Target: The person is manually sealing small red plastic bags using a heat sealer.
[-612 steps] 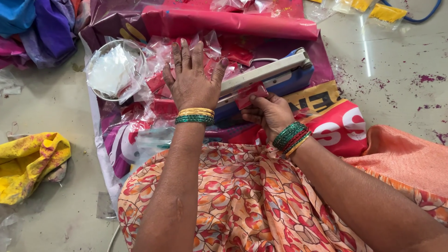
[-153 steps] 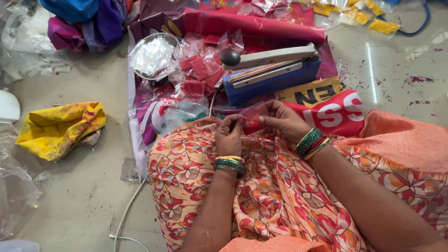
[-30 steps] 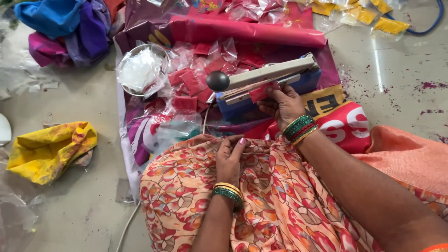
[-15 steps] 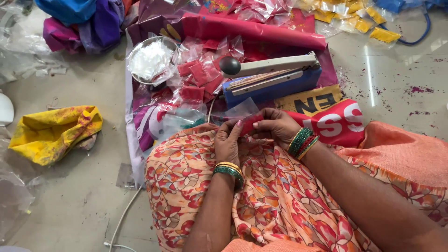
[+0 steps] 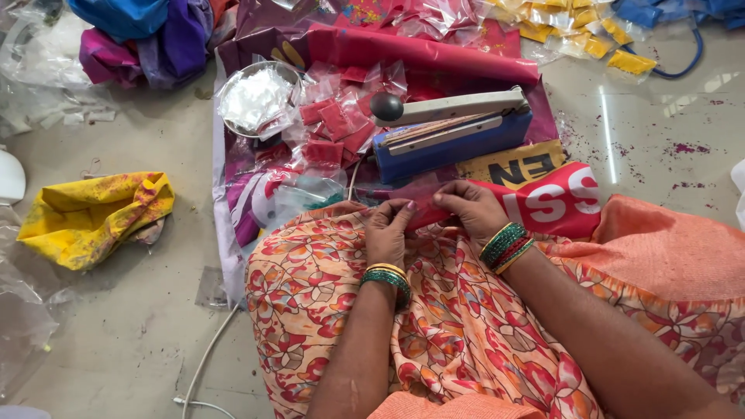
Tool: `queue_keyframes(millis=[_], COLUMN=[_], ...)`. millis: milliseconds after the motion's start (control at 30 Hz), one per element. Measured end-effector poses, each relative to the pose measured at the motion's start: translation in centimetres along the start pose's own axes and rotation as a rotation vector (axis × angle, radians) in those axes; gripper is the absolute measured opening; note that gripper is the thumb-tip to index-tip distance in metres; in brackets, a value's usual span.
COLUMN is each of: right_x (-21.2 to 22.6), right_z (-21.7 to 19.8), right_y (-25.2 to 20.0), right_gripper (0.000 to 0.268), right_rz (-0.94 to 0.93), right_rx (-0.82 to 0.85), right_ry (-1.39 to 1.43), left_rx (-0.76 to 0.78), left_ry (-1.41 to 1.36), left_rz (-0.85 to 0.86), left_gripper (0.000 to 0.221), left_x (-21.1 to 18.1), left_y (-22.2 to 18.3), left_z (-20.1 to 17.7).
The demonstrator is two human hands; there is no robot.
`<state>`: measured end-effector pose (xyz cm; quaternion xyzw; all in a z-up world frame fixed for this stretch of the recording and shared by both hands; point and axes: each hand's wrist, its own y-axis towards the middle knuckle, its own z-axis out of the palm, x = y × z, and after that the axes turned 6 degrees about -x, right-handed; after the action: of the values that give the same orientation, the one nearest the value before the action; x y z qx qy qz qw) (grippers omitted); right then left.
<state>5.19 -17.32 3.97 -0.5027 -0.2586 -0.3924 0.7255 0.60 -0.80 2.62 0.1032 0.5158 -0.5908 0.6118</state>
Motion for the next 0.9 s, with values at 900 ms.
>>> queue_keyframes(millis=[900], right_x=[-2.4], right_z=[-0.8], right_y=[2.0], right_gripper=[0.009], right_rz=[0.096], right_rx=[0.056], right_ry=[0.046], left_rx=[0.058], left_ry=[-0.054], left_rz=[-0.098], left_gripper=[0.015], left_x=[1.2], left_y=[1.9], left_z=[-1.4])
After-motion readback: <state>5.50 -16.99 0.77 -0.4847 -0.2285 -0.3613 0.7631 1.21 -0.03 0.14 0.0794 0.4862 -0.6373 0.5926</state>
